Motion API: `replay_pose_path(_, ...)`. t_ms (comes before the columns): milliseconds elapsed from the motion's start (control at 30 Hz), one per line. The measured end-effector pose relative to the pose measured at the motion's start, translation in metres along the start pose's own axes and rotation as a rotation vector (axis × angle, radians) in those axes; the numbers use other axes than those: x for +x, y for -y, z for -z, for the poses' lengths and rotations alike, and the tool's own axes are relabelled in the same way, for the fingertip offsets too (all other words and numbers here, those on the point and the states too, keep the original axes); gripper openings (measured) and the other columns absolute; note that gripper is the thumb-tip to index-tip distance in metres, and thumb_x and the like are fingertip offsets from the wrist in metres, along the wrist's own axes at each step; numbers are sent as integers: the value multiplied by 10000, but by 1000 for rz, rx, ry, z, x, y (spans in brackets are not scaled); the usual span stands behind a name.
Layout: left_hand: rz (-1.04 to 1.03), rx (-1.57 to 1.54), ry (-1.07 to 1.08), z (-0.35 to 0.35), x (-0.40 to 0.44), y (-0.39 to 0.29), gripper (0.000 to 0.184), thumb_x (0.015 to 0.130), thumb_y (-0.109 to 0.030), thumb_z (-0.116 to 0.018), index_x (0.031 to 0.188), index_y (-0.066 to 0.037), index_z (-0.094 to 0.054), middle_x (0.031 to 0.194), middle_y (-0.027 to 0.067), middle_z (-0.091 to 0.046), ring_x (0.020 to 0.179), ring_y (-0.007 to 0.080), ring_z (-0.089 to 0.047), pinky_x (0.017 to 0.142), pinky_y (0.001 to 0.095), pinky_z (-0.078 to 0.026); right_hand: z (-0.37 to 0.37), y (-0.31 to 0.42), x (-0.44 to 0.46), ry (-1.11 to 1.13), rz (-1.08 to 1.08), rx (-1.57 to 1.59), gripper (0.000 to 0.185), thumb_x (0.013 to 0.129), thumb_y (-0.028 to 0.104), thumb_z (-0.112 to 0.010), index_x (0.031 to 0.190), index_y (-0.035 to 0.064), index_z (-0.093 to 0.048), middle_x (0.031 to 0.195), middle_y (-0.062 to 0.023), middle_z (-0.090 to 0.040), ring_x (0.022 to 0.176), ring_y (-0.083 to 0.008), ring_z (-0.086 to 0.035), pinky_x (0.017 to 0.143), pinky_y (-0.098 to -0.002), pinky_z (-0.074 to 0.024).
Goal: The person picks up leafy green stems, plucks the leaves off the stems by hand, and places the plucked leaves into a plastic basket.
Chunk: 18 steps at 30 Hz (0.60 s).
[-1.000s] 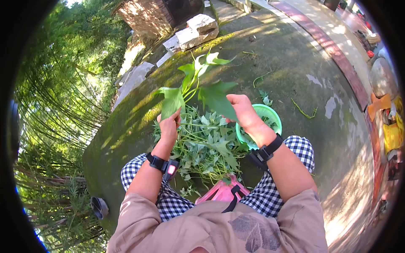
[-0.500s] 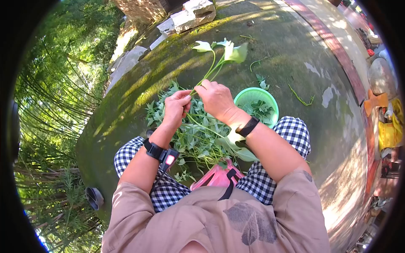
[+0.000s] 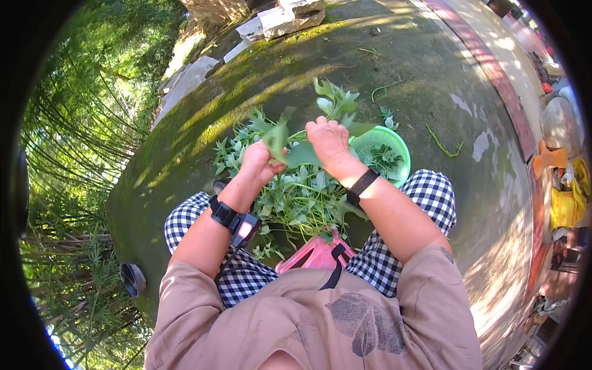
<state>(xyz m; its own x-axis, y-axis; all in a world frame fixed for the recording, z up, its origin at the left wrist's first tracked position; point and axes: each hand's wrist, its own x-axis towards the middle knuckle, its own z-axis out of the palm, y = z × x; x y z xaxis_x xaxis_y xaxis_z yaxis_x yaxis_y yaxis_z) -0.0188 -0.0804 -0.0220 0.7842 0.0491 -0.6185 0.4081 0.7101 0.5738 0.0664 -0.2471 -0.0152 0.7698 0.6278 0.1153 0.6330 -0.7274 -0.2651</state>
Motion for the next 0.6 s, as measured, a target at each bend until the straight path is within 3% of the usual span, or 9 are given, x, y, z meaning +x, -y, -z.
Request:
replay_pose_path(33,-17,-19,11,0,2,0,134,917,-114,-597,1020,-60,-530,692,44,-568,508,130,-477,422,282,-338,2,0,1,38,-39,-13,123,758,143,-612,862,82,-635,879,-120,-596,841,-324,-633,715,-447,-523)
replay_pose_path(233,-16,-64,108,-4,-7,-8,98,1000,-182,-502,962,-93,-490,671,43,-512,464,138,-396,444,275,-322,2,4,1,-260,156,156,67,779,116,-620,842,97,-608,860,-95,-598,784,-299,-631,668,-416,-509)
replay_pose_path(400,-37,-75,184,0,-3,-5,105,984,-184,-533,995,-90,-488,653,36,-486,451,132,-379,439,274,-303,-2,1,0,-337,96,215,79,789,129,-622,866,116,-624,834,-79,-583,750,-286,-619,649,-408,-495)
replay_pose_path(467,-49,-106,192,0,-1,-5,108,965,-165,-568,992,-88,-498,639,31,-479,440,131,-376,425,275,-295,4,3,2,-440,189,246,91,783,132,-624,873,118,-627,821,-76,-577,739,-277,-614,644,-404,-490)
replay_pose_path(600,-209,114,-12,-11,-3,-4,149,885,-69,-661,951,-64,-528,600,13,-464,417,120,-378,385,267,-270,19,10,6,-510,249,147,95,765,124,-621,860,119,-622,796,-69,-559,726,-268,-601,631,-393,-479)
